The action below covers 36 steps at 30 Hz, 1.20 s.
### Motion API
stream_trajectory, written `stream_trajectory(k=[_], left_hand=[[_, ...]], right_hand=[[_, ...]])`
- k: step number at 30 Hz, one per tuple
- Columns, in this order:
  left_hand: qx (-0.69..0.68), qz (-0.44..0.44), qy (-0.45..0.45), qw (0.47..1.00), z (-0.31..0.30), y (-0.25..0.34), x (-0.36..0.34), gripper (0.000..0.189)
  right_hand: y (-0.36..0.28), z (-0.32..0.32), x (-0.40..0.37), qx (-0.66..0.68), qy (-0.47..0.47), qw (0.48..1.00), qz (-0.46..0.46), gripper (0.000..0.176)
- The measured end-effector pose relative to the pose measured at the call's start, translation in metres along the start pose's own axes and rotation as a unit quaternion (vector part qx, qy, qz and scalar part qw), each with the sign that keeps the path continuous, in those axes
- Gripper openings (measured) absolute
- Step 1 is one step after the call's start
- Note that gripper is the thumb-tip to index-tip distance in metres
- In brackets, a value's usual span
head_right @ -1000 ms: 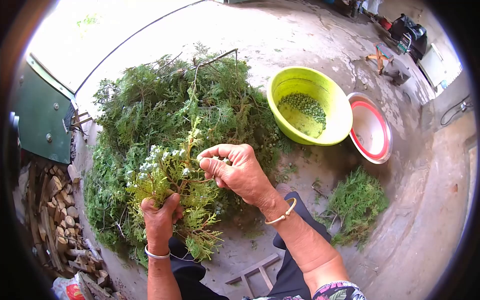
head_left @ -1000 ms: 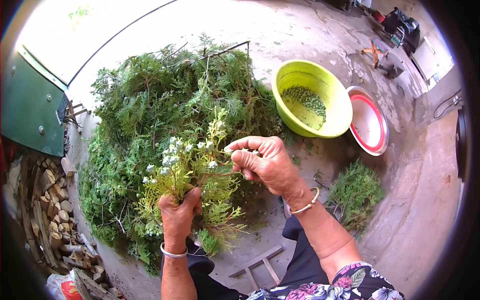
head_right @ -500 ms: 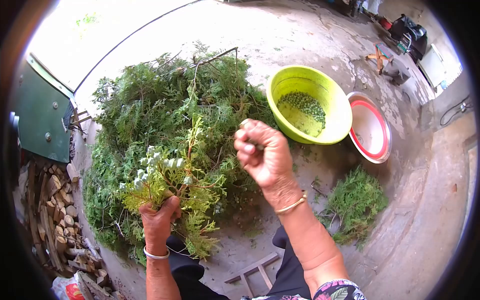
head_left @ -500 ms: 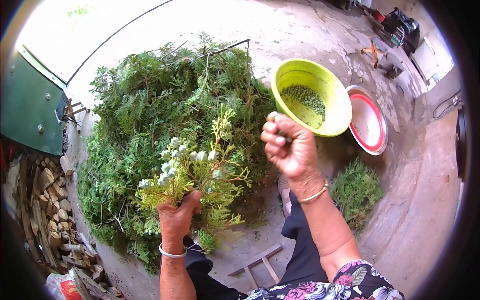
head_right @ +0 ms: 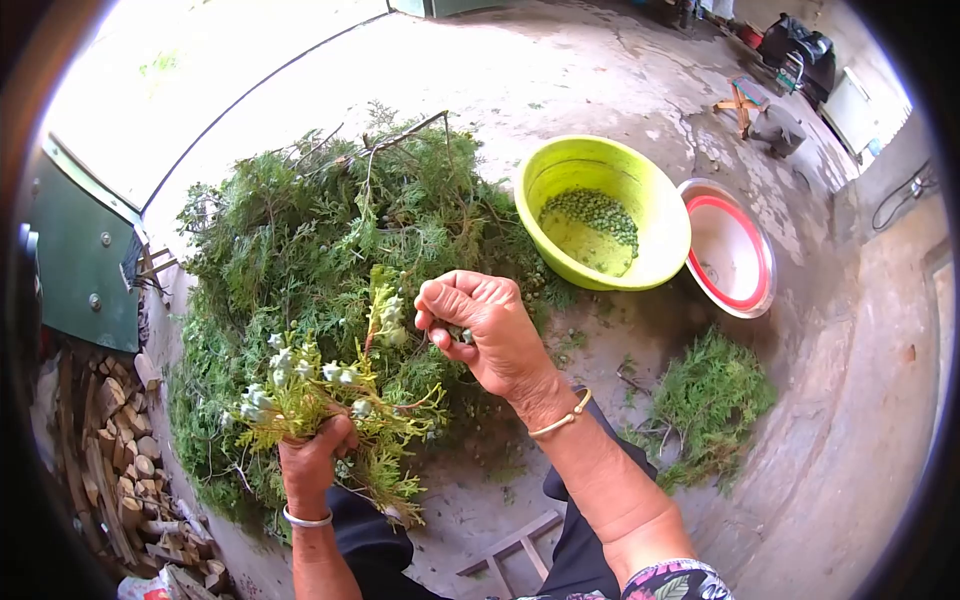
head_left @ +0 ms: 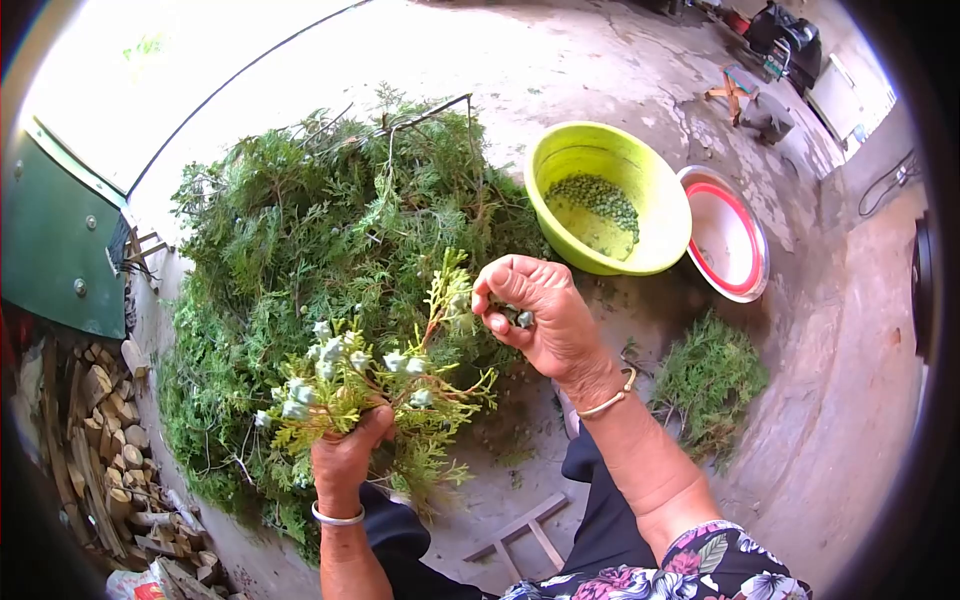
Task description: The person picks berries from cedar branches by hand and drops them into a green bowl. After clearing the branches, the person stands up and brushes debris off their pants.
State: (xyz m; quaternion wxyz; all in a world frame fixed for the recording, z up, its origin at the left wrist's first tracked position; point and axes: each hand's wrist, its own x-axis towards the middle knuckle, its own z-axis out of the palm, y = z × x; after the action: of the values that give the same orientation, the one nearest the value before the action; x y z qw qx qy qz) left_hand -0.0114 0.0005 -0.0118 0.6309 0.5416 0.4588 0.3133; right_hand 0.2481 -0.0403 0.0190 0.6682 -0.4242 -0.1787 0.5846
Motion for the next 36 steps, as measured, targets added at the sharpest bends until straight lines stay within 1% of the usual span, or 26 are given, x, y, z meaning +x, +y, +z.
stream_trajectory(k=[1, 2, 4, 5, 8, 9, 12, 14, 16, 18, 20, 21, 22, 23, 24, 26, 27, 29, 30, 31, 33, 35, 36], left_hand=[[0.041, -0.008, 0.006, 0.999, 0.0, -0.002, -0.001, 0.008], [0.041, -0.007, 0.005, 0.999, -0.001, -0.007, 0.0, 0.008], [0.167, 0.07, -0.006, 0.983, -0.008, -0.024, 0.003, 0.007], [0.168, 0.066, -0.006, 0.984, -0.013, -0.035, 0.004, 0.007], [0.187, 0.062, -0.02, 0.98, -0.007, -0.02, 0.003, 0.008], [0.173, 0.04, -0.02, 0.984, -0.004, -0.014, 0.001, 0.008], [0.178, 0.047, -0.013, 0.983, -0.004, -0.012, 0.001, 0.007], [0.193, 0.05, -0.006, 0.98, -0.005, -0.014, 0.001, 0.008], [0.208, 0.053, 0.0, 0.977, -0.004, -0.012, 0.001, 0.009], [0.175, 0.038, 0.005, 0.984, 0.0, -0.006, 0.0, 0.009], [0.175, 0.043, 0.008, 0.984, -0.004, -0.015, 0.002, 0.009], [0.176, 0.049, 0.01, 0.983, -0.005, -0.016, 0.003, 0.008], [0.176, 0.049, 0.011, 0.983, -0.005, -0.016, 0.003, 0.008], [0.145, 0.029, 0.018, 0.989, -0.003, -0.013, 0.002, 0.007], [0.115, 0.01, 0.025, 0.993, -0.001, -0.01, 0.001, 0.005], [0.103, 0.007, 0.033, 0.994, 0.004, -0.005, 0.0, 0.004], [0.092, 0.006, 0.04, 0.995, 0.005, -0.002, 0.0, 0.004], [0.093, -0.002, 0.029, 0.995, 0.006, 0.006, 0.0, 0.003], [0.094, -0.01, 0.017, 0.995, 0.006, 0.01, 0.0, 0.004], [0.062, 0.0, 0.021, 0.998, 0.012, 0.016, 0.0, 0.01], [0.072, -0.001, 0.023, 0.997, 0.013, 0.016, -0.001, 0.009], [0.081, -0.002, 0.025, 0.996, 0.011, 0.013, -0.002, 0.008], [0.077, 0.007, 0.017, 0.997, 0.007, 0.01, -0.003, 0.007]], right_hand=[[0.002, -0.001, 0.001, -0.003, -0.006, 1.0, -0.002, 0.024], [0.002, 0.001, 0.0, -0.003, -0.006, 1.0, -0.003, 0.024], [-0.001, 0.005, -0.004, -0.006, 0.005, 1.0, 0.021, 0.025], [-0.002, 0.006, -0.004, -0.019, 0.001, 1.0, 0.022, 0.026], [-0.002, 0.006, -0.003, -0.056, -0.013, 0.998, 0.022, 0.026], [0.0, 0.005, -0.003, -0.056, -0.013, 0.998, 0.023, 0.026], [0.002, 0.005, -0.003, -0.062, -0.006, 0.998, -0.003, 0.026], [-0.002, 0.011, -0.003, -0.007, 0.046, 0.998, 0.034, 0.027], [0.0, 0.01, -0.003, -0.02, 0.044, 0.998, 0.03, 0.026], [0.002, 0.01, -0.003, -0.032, 0.042, 0.998, 0.026, 0.025], [0.005, 0.008, -0.001, -0.047, 0.005, 0.999, 0.008, 0.022], [0.007, 0.006, 0.0, -0.047, 0.005, 0.999, 0.009, 0.022], [0.009, 0.003, 0.001, -0.075, -0.003, 0.997, 0.0, 0.02], [0.01, 0.001, 0.001, -0.102, -0.011, 0.995, -0.009, 0.019], [0.012, 0.002, 0.001, -0.102, -0.011, 0.995, -0.008, 0.019], [0.015, 0.007, 0.001, -0.128, 0.058, 0.988, -0.062, 0.016], [0.017, 0.007, 0.002, -0.128, 0.058, 0.988, -0.061, 0.016], [0.022, 0.005, 0.004, -0.213, 0.101, 0.966, -0.11, 0.014], [0.023, 0.004, 0.004, -0.213, 0.101, 0.966, -0.109, 0.014], [0.023, 0.003, 0.005, -0.222, 0.115, 0.962, -0.113, 0.013], [0.028, 0.0, 0.009, -0.231, 0.129, 0.957, -0.117, 0.013], [0.036, -0.005, 0.015, -0.287, 0.175, 0.904, -0.263, 0.01], [0.023, -0.004, 0.014, -0.352, 0.215, 0.862, -0.293, 0.007]])
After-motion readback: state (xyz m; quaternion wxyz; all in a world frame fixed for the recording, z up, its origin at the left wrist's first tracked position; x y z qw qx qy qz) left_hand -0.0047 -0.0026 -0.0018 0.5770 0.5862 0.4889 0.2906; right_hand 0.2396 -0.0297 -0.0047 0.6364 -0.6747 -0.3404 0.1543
